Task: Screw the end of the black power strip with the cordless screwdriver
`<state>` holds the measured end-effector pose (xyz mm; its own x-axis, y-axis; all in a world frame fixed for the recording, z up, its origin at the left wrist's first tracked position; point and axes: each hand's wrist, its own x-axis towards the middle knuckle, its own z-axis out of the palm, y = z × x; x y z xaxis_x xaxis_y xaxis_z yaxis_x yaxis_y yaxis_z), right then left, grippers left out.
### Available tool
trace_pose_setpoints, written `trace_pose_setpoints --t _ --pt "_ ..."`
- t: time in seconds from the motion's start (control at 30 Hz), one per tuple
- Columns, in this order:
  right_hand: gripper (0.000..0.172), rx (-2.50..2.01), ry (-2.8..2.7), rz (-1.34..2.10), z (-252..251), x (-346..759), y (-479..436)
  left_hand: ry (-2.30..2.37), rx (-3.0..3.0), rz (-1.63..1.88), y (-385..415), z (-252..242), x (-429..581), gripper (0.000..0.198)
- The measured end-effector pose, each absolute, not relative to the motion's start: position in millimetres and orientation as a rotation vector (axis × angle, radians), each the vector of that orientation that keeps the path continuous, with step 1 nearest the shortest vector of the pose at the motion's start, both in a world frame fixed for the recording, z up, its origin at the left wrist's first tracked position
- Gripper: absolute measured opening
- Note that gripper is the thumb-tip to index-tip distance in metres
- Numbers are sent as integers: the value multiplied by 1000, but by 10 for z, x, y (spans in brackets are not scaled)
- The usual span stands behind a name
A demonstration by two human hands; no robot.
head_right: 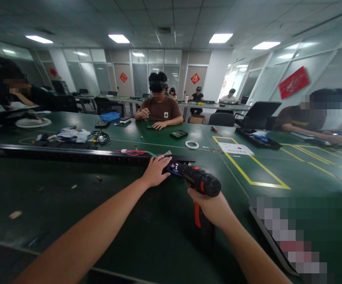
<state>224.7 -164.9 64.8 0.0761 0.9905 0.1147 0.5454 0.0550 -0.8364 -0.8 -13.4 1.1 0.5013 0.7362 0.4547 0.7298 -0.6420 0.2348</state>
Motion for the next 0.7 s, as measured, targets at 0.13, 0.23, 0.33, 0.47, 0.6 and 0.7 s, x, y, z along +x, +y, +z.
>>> trace_pose_setpoints --t 0.13,0.23,0.33,0.47,0.6,0.7 --pt "22 -1579 -1606 743 648 2251 -1654 1322 2710 834 -142 24 -10 70" --pt "23 -1586 -1600 748 644 2250 -1650 1326 2705 830 -141 28 -8 70" --pt "21 -1586 -1582 752 648 2247 -1644 1324 2706 817 -136 28 -8 70" --pt "21 -1585 -1583 772 660 2247 -1643 1322 2704 832 -126 19 -11 71" --pt "24 -1535 -1591 813 665 2242 -1652 1315 2712 850 -114 -1 -11 70" --pt "27 -1474 -1590 836 671 2234 -1658 1326 2707 841 -113 -7 -8 70"
